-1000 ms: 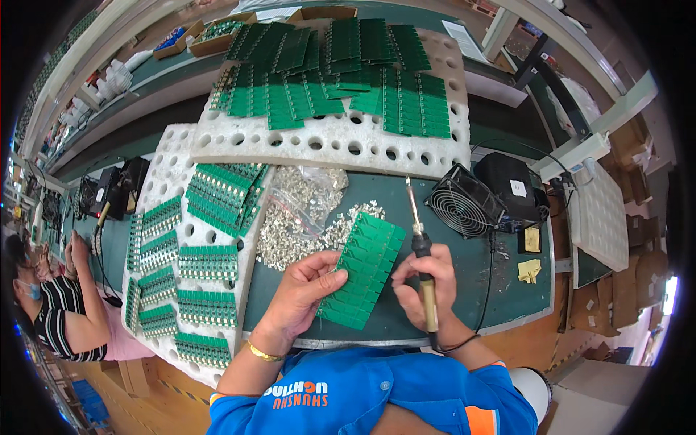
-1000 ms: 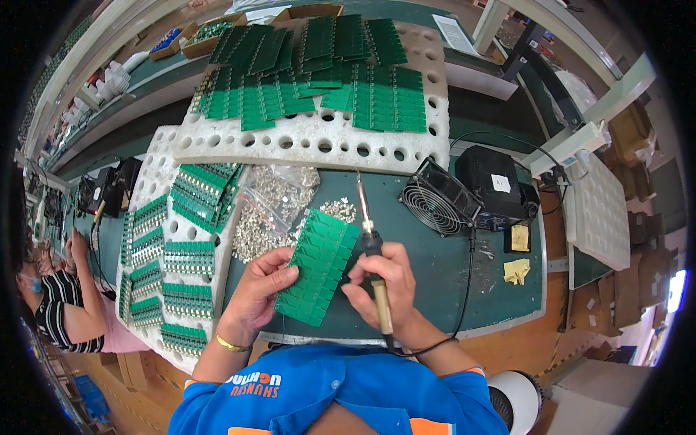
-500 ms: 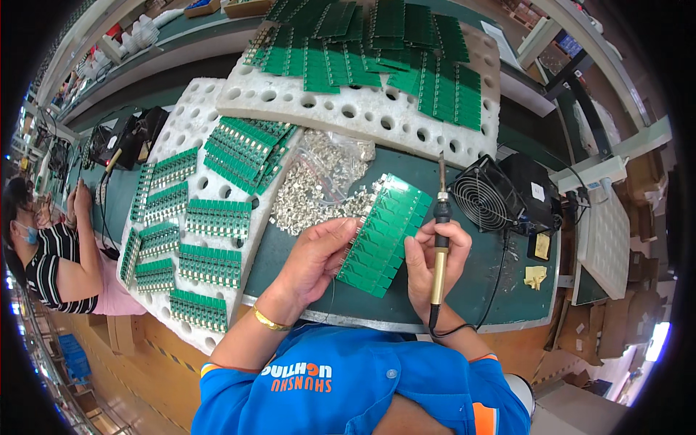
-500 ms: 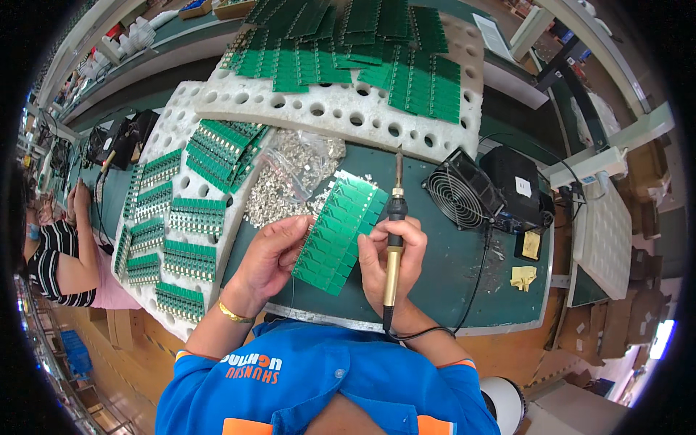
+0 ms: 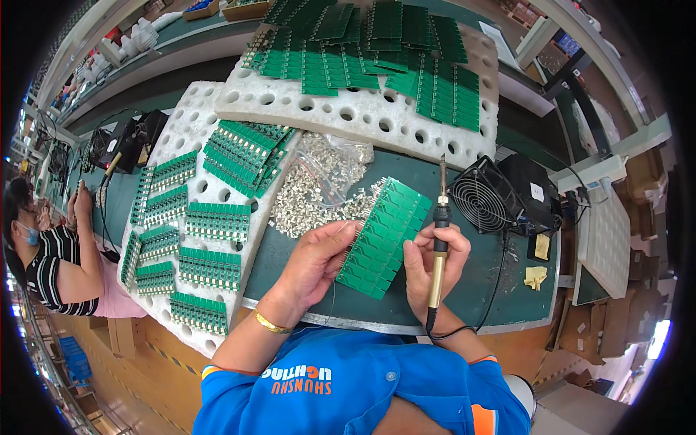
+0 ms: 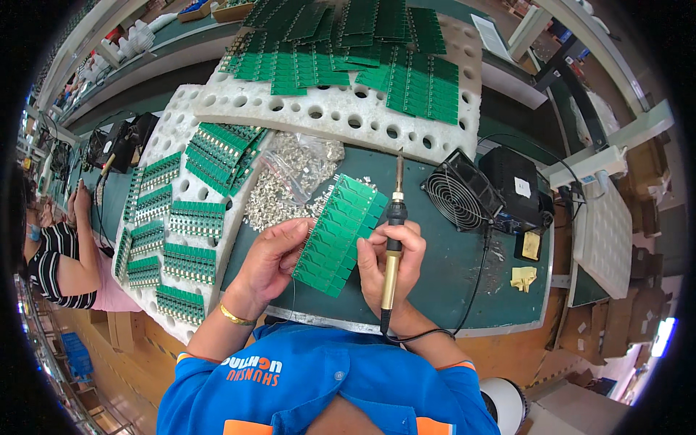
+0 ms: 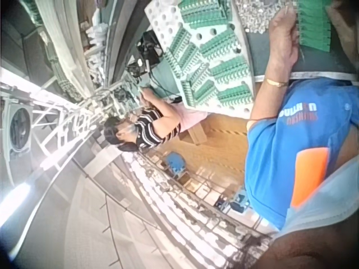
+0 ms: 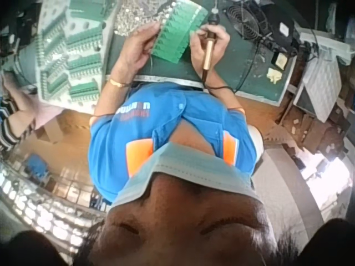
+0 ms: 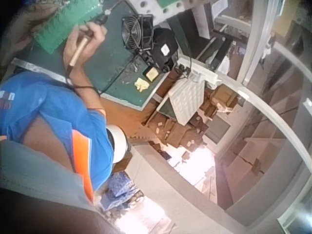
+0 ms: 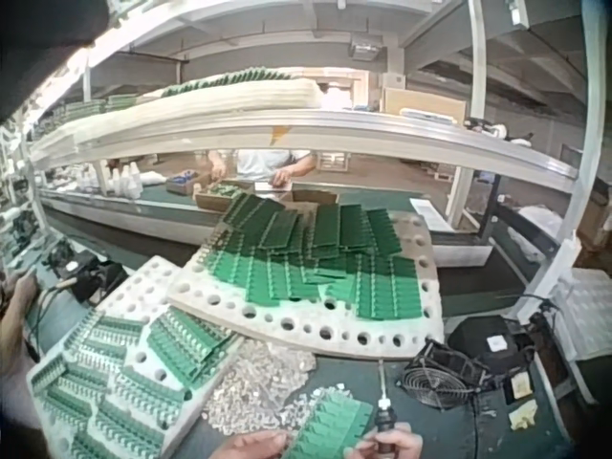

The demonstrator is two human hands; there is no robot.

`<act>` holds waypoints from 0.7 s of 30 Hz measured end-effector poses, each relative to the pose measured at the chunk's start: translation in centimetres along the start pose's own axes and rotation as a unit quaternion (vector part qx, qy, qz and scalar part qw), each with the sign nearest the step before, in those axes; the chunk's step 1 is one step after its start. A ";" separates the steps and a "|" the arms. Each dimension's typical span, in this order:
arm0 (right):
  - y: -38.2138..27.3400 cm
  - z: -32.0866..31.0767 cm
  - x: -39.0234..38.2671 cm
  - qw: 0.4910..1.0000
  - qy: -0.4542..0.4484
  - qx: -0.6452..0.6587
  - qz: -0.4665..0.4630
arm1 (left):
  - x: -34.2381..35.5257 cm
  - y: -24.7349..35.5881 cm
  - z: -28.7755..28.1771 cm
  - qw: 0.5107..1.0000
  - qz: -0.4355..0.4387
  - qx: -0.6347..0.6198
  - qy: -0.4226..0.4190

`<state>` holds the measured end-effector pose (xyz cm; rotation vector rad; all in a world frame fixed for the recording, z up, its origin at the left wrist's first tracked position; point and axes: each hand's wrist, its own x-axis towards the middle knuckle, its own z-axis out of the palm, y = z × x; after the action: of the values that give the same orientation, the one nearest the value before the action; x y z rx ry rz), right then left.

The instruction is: The person solders components onto a circuit board strip using a soldering iron, places the strip onto a foam holder, and solders pins onto another circuit board strip.

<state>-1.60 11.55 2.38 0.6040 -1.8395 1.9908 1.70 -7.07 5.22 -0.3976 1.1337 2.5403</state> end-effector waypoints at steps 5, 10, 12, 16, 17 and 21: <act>-0.3 -0.1 0.0 1.000 0.000 -0.012 -0.008 | 0.0 0.0 0.2 1.000 -0.004 0.002 0.007; 0.2 -0.2 -0.3 1.000 -0.007 -0.018 -0.015 | -0.2 0.2 0.5 1.000 -0.008 0.006 0.011; 0.4 -0.1 -0.3 1.000 -0.007 -0.015 -0.023 | -0.1 0.2 0.4 1.000 -0.014 0.009 0.023; 0.2 -0.3 -0.1 0.999 -0.015 -0.036 -0.028 | 0.1 0.3 0.6 1.000 -0.012 0.008 0.026; 0.2 -0.3 0.0 0.999 -0.017 -0.034 -0.032 | 0.2 0.3 0.6 1.000 -0.005 0.009 0.023; 0.3 0.1 -0.1 0.999 -0.028 -0.017 -0.032 | 0.3 0.2 -0.1 1.000 0.001 -0.002 0.021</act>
<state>-1.65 11.48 2.11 0.7068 -1.8587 1.9152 1.35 -7.23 5.19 -0.4528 1.1454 2.5474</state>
